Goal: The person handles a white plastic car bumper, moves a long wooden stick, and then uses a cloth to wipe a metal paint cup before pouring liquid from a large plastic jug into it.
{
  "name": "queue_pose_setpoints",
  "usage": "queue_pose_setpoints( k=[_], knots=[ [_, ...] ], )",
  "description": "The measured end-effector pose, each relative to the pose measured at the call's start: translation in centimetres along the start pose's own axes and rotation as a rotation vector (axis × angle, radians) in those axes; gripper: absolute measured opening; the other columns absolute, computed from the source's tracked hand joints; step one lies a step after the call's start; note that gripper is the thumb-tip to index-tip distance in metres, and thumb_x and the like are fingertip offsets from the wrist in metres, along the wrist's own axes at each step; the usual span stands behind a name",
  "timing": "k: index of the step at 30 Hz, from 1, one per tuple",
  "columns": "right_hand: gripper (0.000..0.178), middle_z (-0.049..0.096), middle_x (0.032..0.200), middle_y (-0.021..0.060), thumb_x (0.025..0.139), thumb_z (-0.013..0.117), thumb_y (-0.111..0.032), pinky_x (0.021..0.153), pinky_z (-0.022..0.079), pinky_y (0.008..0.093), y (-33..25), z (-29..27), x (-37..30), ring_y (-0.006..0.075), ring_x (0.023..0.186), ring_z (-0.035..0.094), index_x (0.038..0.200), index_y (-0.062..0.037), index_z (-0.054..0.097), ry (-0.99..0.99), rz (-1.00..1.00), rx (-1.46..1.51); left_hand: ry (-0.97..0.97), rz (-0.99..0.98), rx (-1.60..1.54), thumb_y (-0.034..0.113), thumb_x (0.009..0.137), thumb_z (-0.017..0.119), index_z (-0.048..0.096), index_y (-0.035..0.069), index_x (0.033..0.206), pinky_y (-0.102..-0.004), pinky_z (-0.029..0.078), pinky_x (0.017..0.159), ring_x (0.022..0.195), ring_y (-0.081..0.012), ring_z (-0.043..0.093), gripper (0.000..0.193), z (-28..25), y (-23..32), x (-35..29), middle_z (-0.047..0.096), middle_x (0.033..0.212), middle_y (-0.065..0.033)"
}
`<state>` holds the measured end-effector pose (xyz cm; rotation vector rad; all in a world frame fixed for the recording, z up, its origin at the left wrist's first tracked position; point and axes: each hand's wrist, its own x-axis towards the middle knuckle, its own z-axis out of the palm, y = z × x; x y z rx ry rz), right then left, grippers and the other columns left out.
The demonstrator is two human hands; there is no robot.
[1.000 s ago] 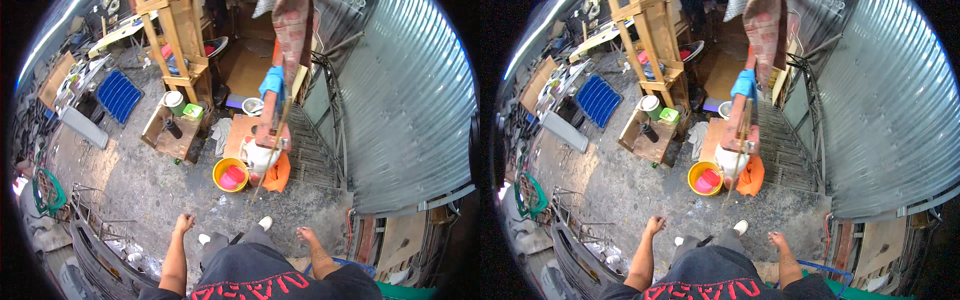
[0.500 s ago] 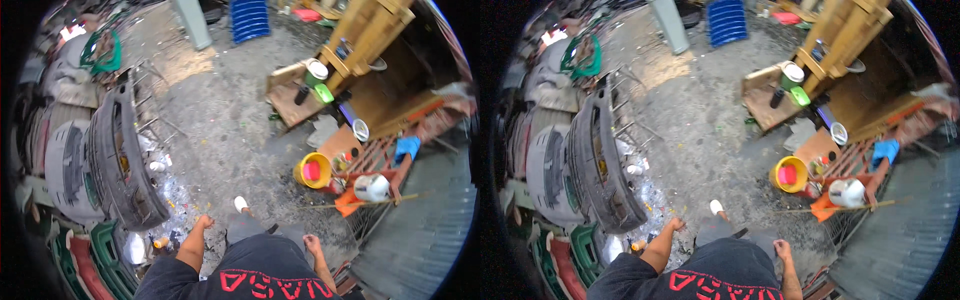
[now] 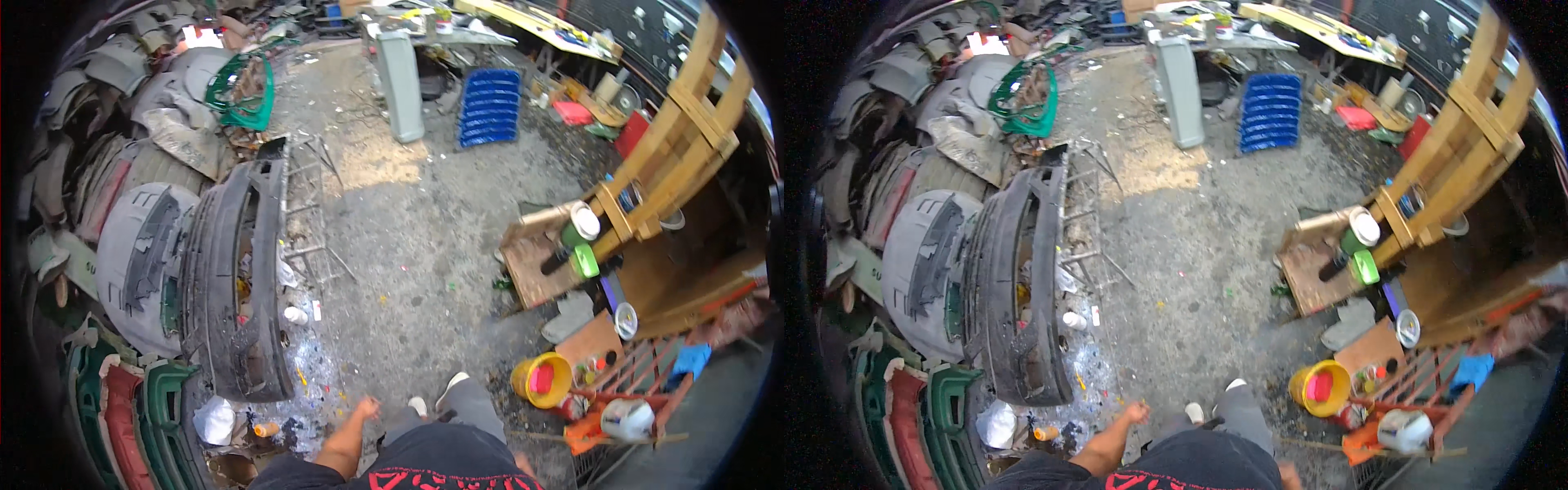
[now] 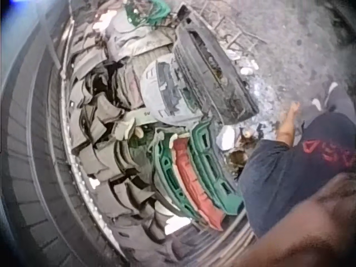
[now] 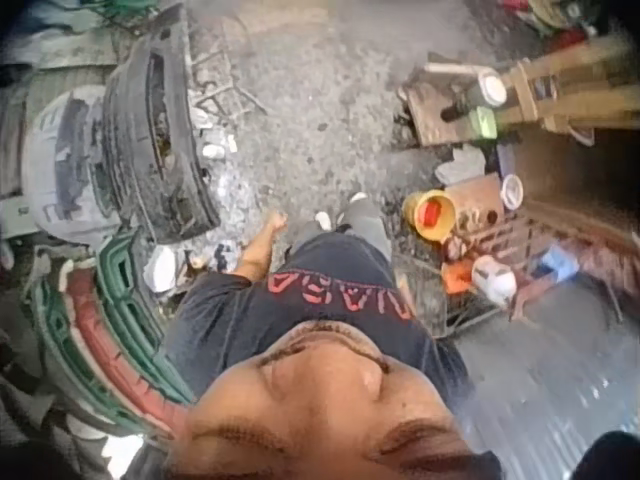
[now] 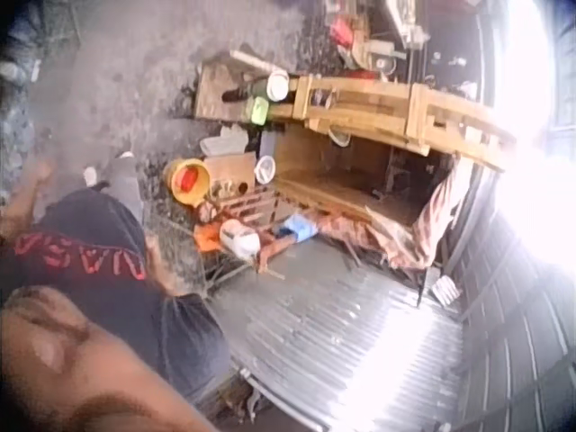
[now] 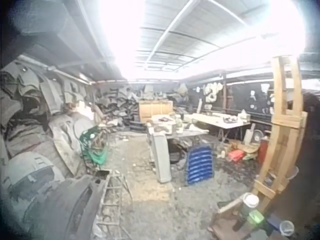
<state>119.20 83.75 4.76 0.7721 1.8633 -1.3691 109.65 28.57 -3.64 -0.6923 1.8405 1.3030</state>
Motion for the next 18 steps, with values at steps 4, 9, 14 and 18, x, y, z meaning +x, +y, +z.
queue_pose_setpoints(
  k=[4,9,14,18],
  knots=[
    [0.026,0.063,0.07,0.0079,0.086,0.062,-0.031,0.05,0.049,0.0381,-5.2,2.7,6.5,0.0213,0.057,0.061,0.086,-0.0053,0.065,-0.117,0.03,-0.249,-0.074,-0.016,0.031,0.023,0.089,0.051,0.066,0.0,0.094,-0.0357,0.052,0.046,0.053,-0.0216,0.064,0.028,0.8,3.7,2.6,0.069,0.073,-0.0111],
    [0.03,0.063,0.067,0.0092,0.086,0.06,-0.034,0.051,0.048,0.0395,-14.7,-0.6,17.8,0.023,0.057,0.061,0.081,-0.0046,0.065,-0.199,-0.003,-0.441,-0.034,-0.176,0.015,0.024,0.088,0.053,0.068,0.0,0.087,-0.0352,0.052,0.048,0.052,-0.0216,0.063,0.029,-3.1,9.9,5.4,0.068,0.071,-0.0114],
    [0.035,0.064,0.065,0.0105,0.086,0.059,-0.037,0.052,0.047,0.0409,-28.9,-10.9,34.4,0.0247,0.057,0.061,0.077,-0.0039,0.064,-0.1,-0.34,-0.823,0.121,0.085,0.134,0.026,0.087,0.057,0.069,0.002,0.085,-0.0365,0.054,0.056,0.06,-0.0235,0.067,0.027,-11.6,24.1,13.3,0.068,0.071,-0.0109],
    [0.029,0.057,0.06,0.0039,0.091,0.056,-0.028,0.04,0.04,0.0282,-52.3,-9.8,45.3,0.0142,0.046,0.053,0.068,-0.009,0.059,0.171,-0.546,-0.192,0.439,0.357,-0.262,0.027,0.089,0.058,0.066,-0.001,0.084,-0.0341,0.053,0.057,0.06,-0.0193,0.065,0.029,-18.6,32.3,16.4,0.067,0.071,-0.0101]
  ],
)
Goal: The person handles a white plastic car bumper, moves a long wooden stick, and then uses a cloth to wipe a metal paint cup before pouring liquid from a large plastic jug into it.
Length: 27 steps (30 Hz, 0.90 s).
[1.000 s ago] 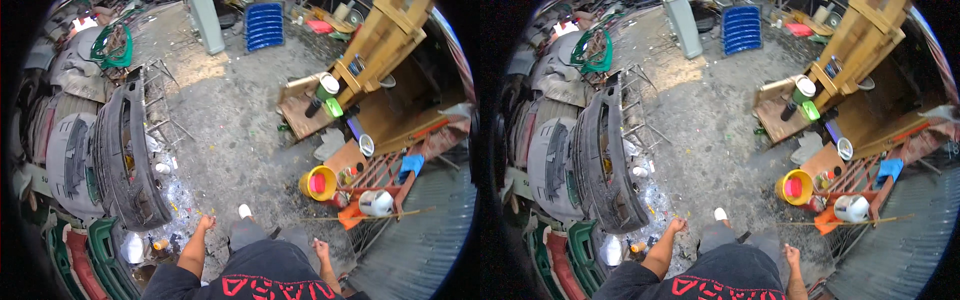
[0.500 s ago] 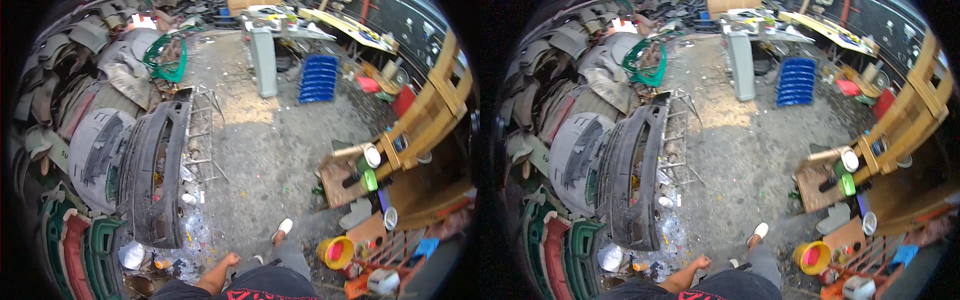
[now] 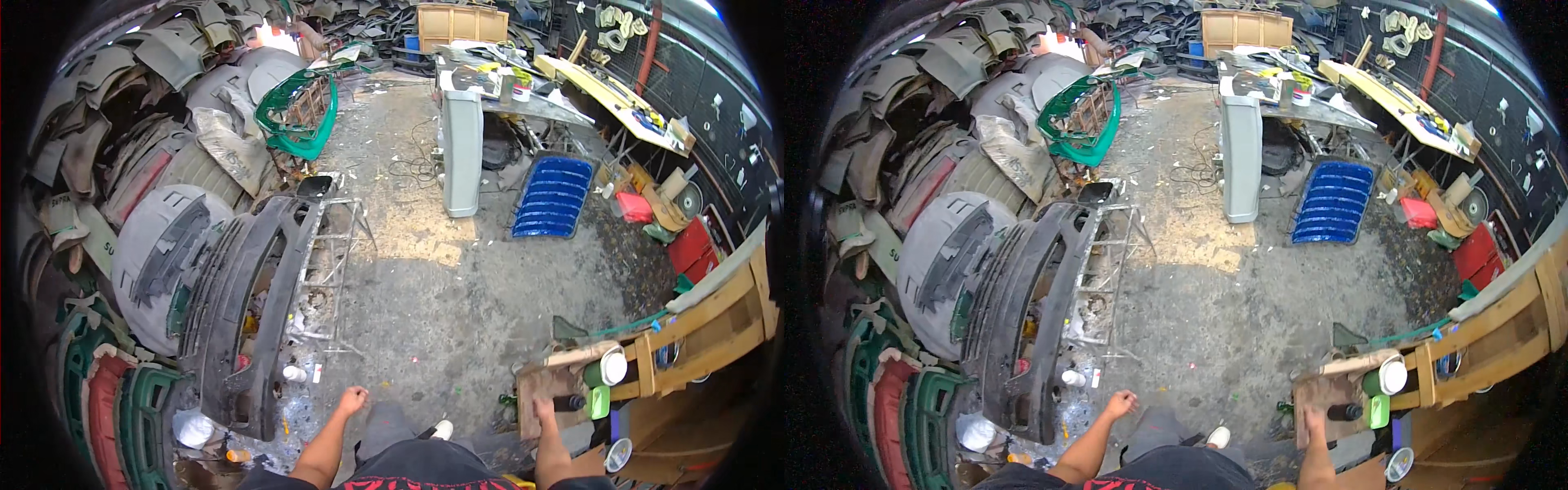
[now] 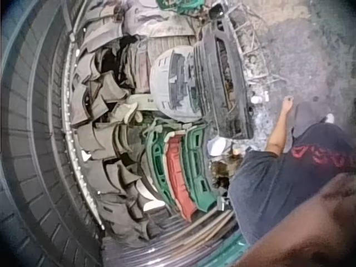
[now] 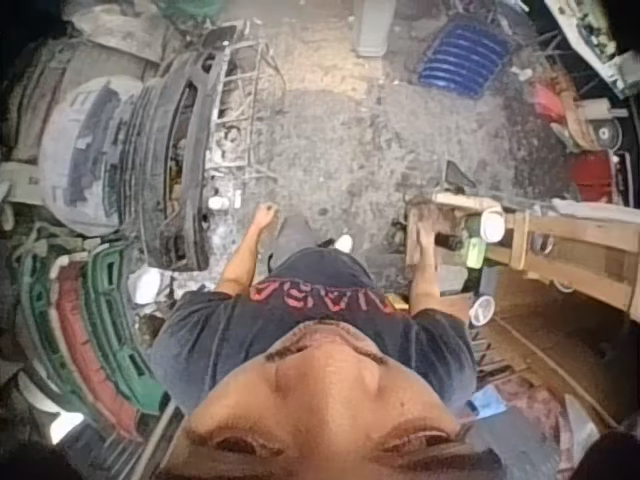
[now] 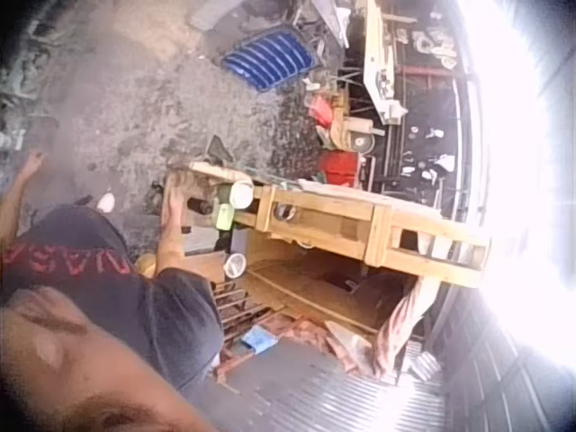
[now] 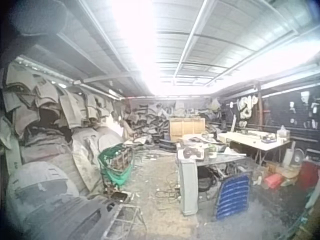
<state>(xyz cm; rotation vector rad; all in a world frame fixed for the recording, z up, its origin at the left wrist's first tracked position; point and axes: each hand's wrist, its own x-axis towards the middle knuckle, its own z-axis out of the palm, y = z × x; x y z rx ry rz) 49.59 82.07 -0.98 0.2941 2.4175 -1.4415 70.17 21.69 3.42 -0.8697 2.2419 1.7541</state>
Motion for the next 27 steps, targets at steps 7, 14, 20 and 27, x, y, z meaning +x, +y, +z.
queue_pose_setpoints(
  k=[7,14,20,27],
  knots=[
    [0.028,0.062,0.072,0.0032,0.091,0.059,-0.03,0.053,0.047,0.0284,-24.4,9.2,17.4,0.0122,0.059,0.056,0.09,-0.003,0.065,-0.161,0.016,0.086,-0.072,-0.106,0.229,0.027,0.084,0.058,0.066,0.001,0.088,-0.0371,0.053,0.061,0.061,-0.0193,0.065,0.028,0.4,0.1,9.6,0.069,0.077,-0.0131],
    [0.029,0.066,0.077,0.0077,0.088,0.062,-0.029,0.056,0.051,0.0343,-17.1,17.8,20.2,0.0162,0.064,0.061,0.092,-0.0016,0.068,-0.184,0.22,-0.305,-0.496,-0.359,0.607,0.036,0.075,0.059,0.071,0.005,0.083,-0.0426,0.052,0.072,0.074,-0.0291,0.067,0.035,-3.2,-0.6,18.5,0.069,0.083,-0.0173],
    [0.038,0.068,0.1,0.0152,0.079,0.057,-0.034,0.076,0.051,0.0371,-15.3,18.7,16.9,0.0237,0.093,0.065,0.103,-0.0057,0.068,-0.544,0.115,-0.474,-0.267,-0.261,0.574,0.042,0.077,0.054,0.072,0.004,0.078,-0.0407,0.053,0.068,0.067,-0.0279,0.068,0.043,-11.8,6.1,36.8,0.068,0.068,-0.0142],
    [0.038,0.064,0.11,0.0173,0.087,0.048,-0.034,0.086,0.049,0.0414,-25.0,21.4,31.8,0.0304,0.105,0.06,0.108,-0.0073,0.065,-0.804,0.133,-0.77,0.124,-0.193,0.111,0.02,0.086,0.056,0.067,-0.001,0.081,-0.0344,0.052,0.052,0.056,-0.0214,0.065,0.024,-18.8,20.5,56.4,0.066,0.066,-0.0118]
  ],
)
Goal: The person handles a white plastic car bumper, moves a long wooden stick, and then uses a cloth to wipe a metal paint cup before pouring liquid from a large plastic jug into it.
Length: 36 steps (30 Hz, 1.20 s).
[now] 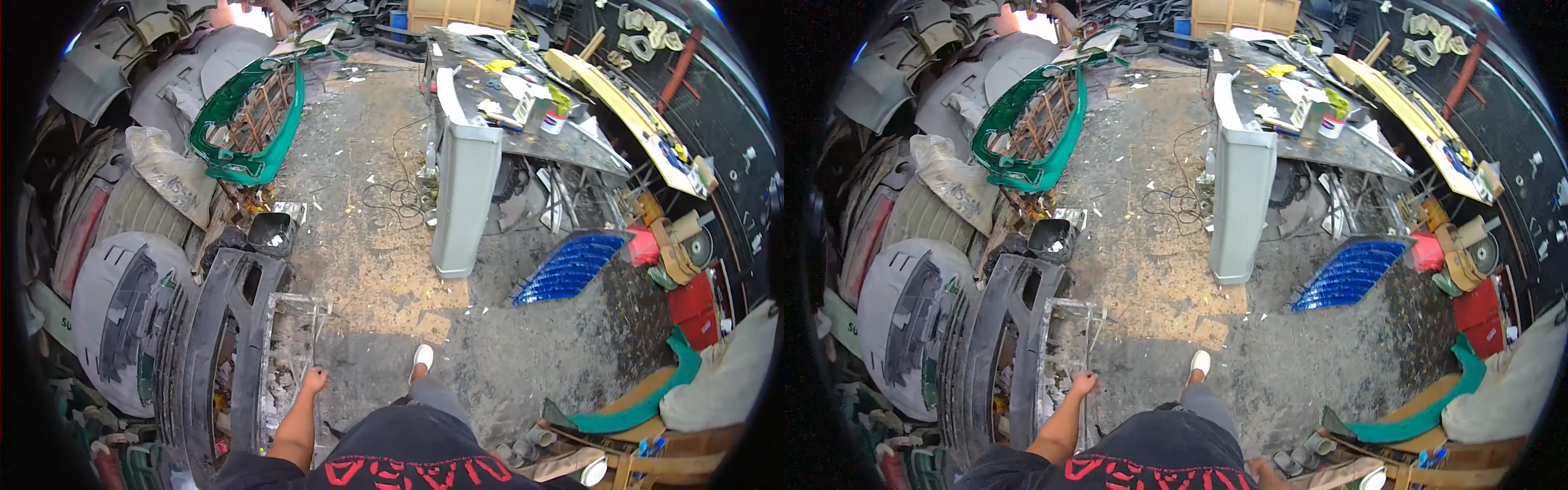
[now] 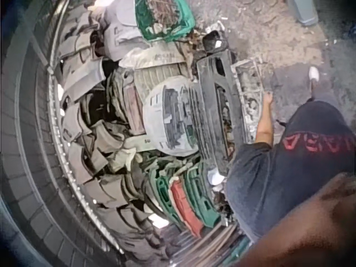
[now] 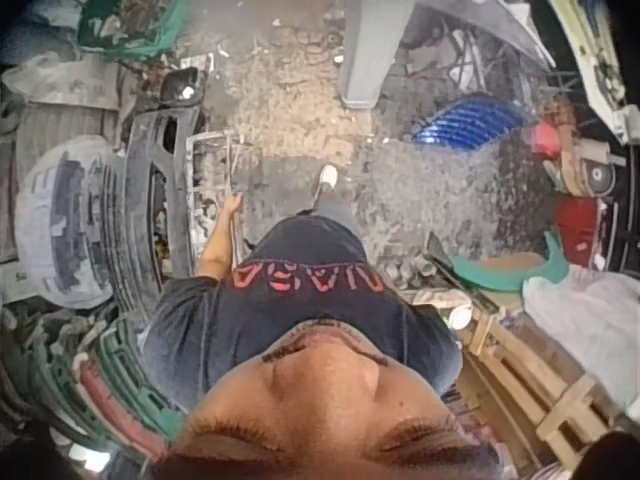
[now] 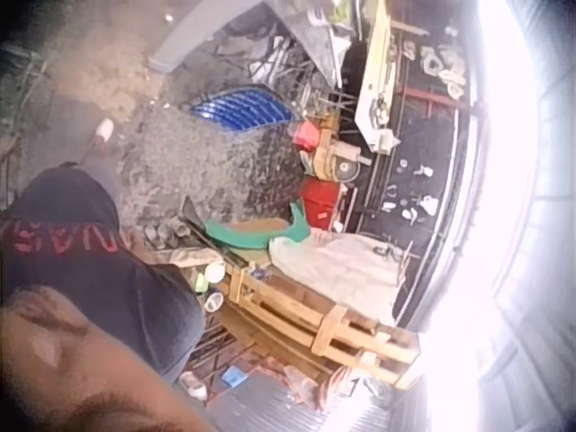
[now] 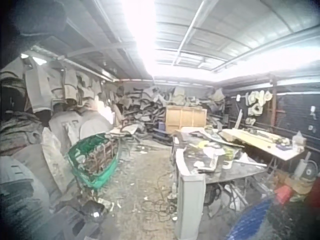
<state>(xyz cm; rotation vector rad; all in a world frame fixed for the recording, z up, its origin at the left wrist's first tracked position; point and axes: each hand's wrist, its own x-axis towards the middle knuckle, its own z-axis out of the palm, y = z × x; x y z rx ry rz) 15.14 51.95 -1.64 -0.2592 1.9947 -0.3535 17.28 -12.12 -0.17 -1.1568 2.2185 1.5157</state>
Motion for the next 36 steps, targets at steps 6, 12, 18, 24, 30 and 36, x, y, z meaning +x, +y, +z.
queue_pose_setpoints(
  k=[6,12,18,24,30,36],
  knots=[
    [0.039,0.066,0.074,0.0148,0.084,0.058,-0.038,0.061,0.049,0.0397,-9.8,-24.4,19.4,0.0252,0.067,0.063,0.096,-0.0027,0.068,0.321,0.026,0.561,-0.09,0.103,0.068,0.02,0.087,0.056,0.066,-0.002,0.085,-0.0322,0.052,0.056,0.06,-0.019,0.065,0.024,-0.4,13.6,7.9,0.068,0.072,-0.0123],
    [0.035,0.067,0.083,0.0078,0.087,0.063,-0.031,0.062,0.05,0.0298,-27.1,-50.7,29.9,0.0132,0.07,0.059,0.096,0.0026,0.066,0.493,-0.203,0.412,0.054,0.129,-0.001,0.023,0.087,0.055,0.069,0.001,0.087,-0.0313,0.05,0.058,0.062,-0.0179,0.065,0.027,1.3,18.2,14.2,0.068,0.074,-0.0126],
    [0.033,0.069,0.088,0.009,0.089,0.061,-0.029,0.066,0.05,0.029,-40.7,-60.0,35.9,0.0152,0.072,0.062,0.098,0.0022,0.066,0.407,-0.246,0.574,0.2,0.021,-0.011,0.027,0.086,0.054,0.069,0.002,0.085,-0.032,0.05,0.058,0.06,-0.0188,0.065,0.029,-2.9,18.5,25.3,0.068,0.071,-0.0098],
    [0.039,0.067,0.084,0.0071,0.087,0.061,-0.038,0.055,0.05,0.0338,-42.3,-55.9,40.5,0.0163,0.061,0.059,0.101,-0.0025,0.066,0.08,0.066,0.545,-0.077,-0.014,-0.051,0.014,0.086,0.053,0.065,-0.003,0.086,-0.0322,0.052,0.053,0.058,-0.0181,0.064,0.021,-15.4,26.3,40.9,0.066,0.071,-0.0101],
    [0.032,0.067,0.085,0.01,0.087,0.057,-0.032,0.061,0.054,0.0364,-43.9,-51.7,45.4,0.0206,0.073,0.063,0.098,-0.0034,0.066,0.123,0.037,0.346,-0.045,-0.117,-0.129,0.012,0.09,0.051,0.062,-0.002,0.09,-0.0291,0.05,0.047,0.052,-0.0169,0.06,0.019,-26.5,34.2,57.9,0.065,0.072,-0.0105],
    [0.029,0.068,0.087,0.0118,0.073,0.066,-0.024,0.06,0.053,0.0384,-53.3,-59.4,57.7,0.023,0.078,0.065,0.095,-0.004,0.067,-0.188,-0.49,0.084,-0.061,-0.206,-0.074,0.023,0.094,0.052,0.062,-0.001,0.088,-0.0314,0.049,0.047,0.054,-0.0167,0.06,0.026,-32.5,42.1,68.6,0.063,0.069,-0.0085]
  ],
)
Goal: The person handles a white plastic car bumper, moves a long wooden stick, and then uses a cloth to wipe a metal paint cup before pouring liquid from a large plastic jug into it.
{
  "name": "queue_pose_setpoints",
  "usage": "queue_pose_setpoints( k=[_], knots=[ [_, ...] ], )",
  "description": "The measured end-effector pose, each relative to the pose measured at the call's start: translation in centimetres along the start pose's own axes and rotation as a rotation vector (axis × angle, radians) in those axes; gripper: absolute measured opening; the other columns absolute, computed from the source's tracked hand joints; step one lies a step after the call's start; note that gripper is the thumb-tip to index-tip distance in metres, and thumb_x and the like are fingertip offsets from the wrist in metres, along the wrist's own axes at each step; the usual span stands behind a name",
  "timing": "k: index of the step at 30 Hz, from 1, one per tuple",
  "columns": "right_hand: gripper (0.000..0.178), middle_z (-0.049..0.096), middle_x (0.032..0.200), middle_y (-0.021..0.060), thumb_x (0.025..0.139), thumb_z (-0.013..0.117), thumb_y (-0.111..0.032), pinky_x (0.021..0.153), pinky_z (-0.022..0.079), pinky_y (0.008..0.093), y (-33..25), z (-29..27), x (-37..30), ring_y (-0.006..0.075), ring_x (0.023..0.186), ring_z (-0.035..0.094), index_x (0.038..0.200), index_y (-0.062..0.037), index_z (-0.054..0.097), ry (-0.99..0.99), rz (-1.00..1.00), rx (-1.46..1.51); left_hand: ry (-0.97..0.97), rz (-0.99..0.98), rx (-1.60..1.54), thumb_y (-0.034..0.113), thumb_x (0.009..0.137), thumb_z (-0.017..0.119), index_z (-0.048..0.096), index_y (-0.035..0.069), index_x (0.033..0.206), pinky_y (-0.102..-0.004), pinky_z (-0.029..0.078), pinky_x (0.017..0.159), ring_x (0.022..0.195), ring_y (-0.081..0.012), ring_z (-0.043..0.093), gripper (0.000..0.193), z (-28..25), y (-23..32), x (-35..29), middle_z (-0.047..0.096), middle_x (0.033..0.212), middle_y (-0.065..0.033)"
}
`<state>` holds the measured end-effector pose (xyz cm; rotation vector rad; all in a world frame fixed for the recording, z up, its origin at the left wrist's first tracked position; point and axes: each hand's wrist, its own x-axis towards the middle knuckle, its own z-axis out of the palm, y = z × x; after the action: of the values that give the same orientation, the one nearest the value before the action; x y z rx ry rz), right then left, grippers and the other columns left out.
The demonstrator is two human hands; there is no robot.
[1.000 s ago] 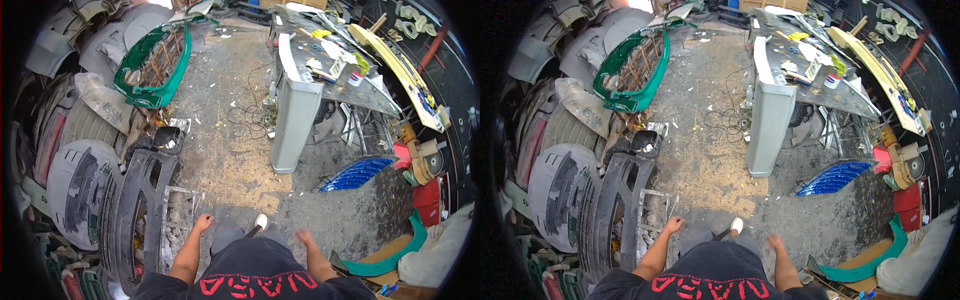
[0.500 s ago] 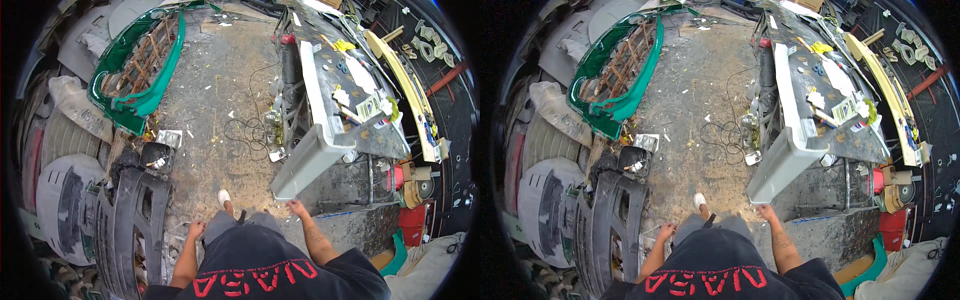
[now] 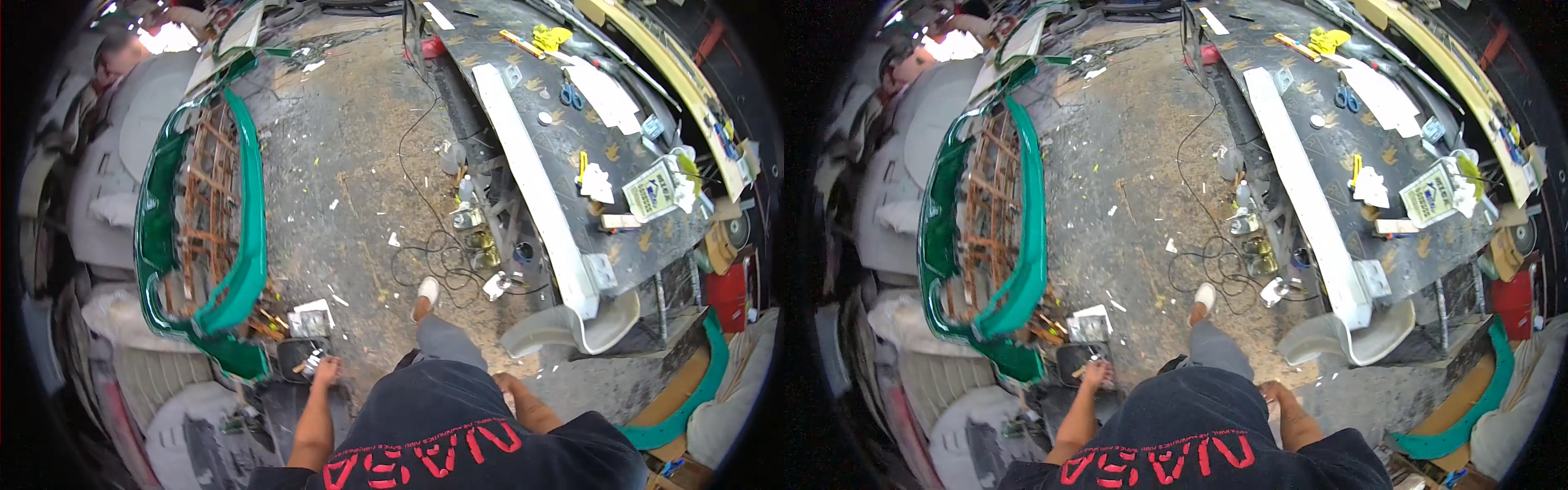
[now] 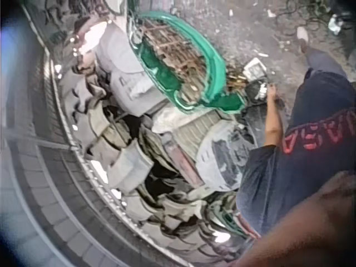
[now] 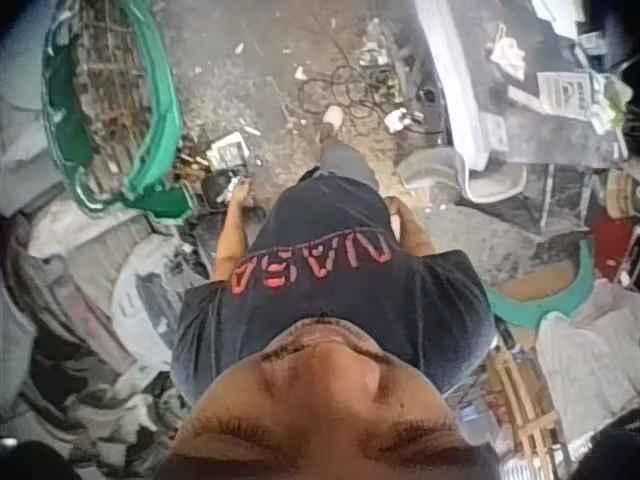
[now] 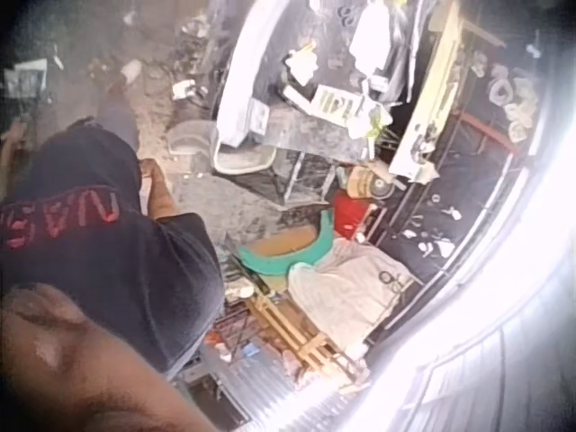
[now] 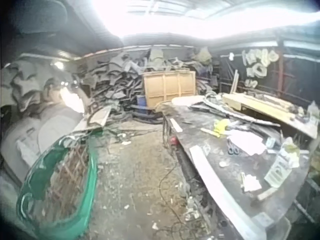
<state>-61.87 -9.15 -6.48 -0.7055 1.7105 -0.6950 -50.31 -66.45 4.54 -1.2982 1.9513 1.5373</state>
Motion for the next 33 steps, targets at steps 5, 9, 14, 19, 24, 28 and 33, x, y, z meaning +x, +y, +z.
queue_pose_setpoints(
  k=[5,9,14,19,24,28,33],
  knots=[
    [0.037,0.067,0.08,0.0159,0.079,0.061,-0.036,0.064,0.05,0.0402,-1.6,-13.2,8.5,0.0256,0.07,0.064,0.092,-0.0014,0.066,0.32,0.302,0.144,-0.297,-0.221,0.497,0.054,0.088,0.054,0.063,-0.002,0.087,-0.0331,0.047,0.05,0.059,-0.0192,0.059,0.057,5.2,17.7,4.2,0.062,0.069,-0.0105],
    [0.052,0.069,0.08,0.013,0.085,0.058,-0.05,0.062,0.051,0.0335,-13.1,-27.7,11.6,0.0204,0.069,0.065,0.088,0.0014,0.067,0.642,0.252,0.497,-0.296,-0.007,0.508,0.054,0.087,0.055,0.065,-0.002,0.087,-0.0331,0.044,0.055,0.061,-0.017,0.055,0.057,2.8,26.2,10.3,0.059,0.068,-0.0063],
    [0.062,0.067,0.074,0.0109,0.079,0.062,-0.06,0.05,0.05,0.0353,-18.4,-35.4,13.9,0.0182,0.063,0.065,0.082,0.0016,0.067,0.215,0.676,0.609,-0.602,0.208,0.779,0.045,0.085,0.064,0.062,0.0,0.077,-0.0343,0.043,0.059,0.062,-0.0181,0.051,0.046,3.2,39.7,20.3,0.055,0.066,-0.0073],
    [0.054,0.057,0.061,0.0065,0.083,0.06,-0.054,0.049,0.05,0.0358,-22.6,-32.8,18.7,0.0198,0.052,0.058,0.075,-0.0003,0.06,0.396,0.691,0.89,-0.669,0.52,1.095,0.047,0.078,0.07,0.061,-0.001,0.097,-0.0395,0.049,0.075,0.085,-0.0336,0.063,0.053,5.1,49.1,31.4,0.064,0.09,-0.0215],
    [0.05,0.058,0.064,0.0065,0.084,0.063,-0.05,0.056,0.052,0.0299,-30.5,-30.7,17.5,0.0181,0.058,0.06,0.074,-0.0016,0.06,0.473,0.598,1.193,-1.126,0.512,1.341,0.043,0.076,0.074,0.056,-0.002,0.109,-0.0411,0.049,0.079,0.091,-0.0377,0.063,0.059,6.3,55.8,38.8,0.064,0.094,-0.0248],
    [0.046,0.06,0.066,0.005,0.083,0.067,-0.047,0.064,0.051,0.0311,-36.6,-26.8,18.8,0.0164,0.065,0.061,0.072,-0.0031,0.062,0.611,0.639,1.535,-1.242,0.325,1.359,0.033,0.076,0.076,0.057,0.0,0.103,-0.0367,0.049,0.062,0.069,-0.0213,0.059,0.046,5.9,59.2,40.4,0.059,0.076,-0.0115],
    [0.059,0.065,0.1,0.0165,0.084,0.06,-0.056,0.089,0.045,0.0347,-37.3,-20.8,30.5,0.0252,0.099,0.061,0.103,-0.0003,0.065,1.101,0.901,1.656,-1.317,0.065,1.46,0.032,0.076,0.076,0.056,0.0,0.093,-0.0332,0.046,0.056,0.061,-0.015,0.055,0.041,6.6,63.3,40.6,0.055,0.068,-0.0065]
  ],
)
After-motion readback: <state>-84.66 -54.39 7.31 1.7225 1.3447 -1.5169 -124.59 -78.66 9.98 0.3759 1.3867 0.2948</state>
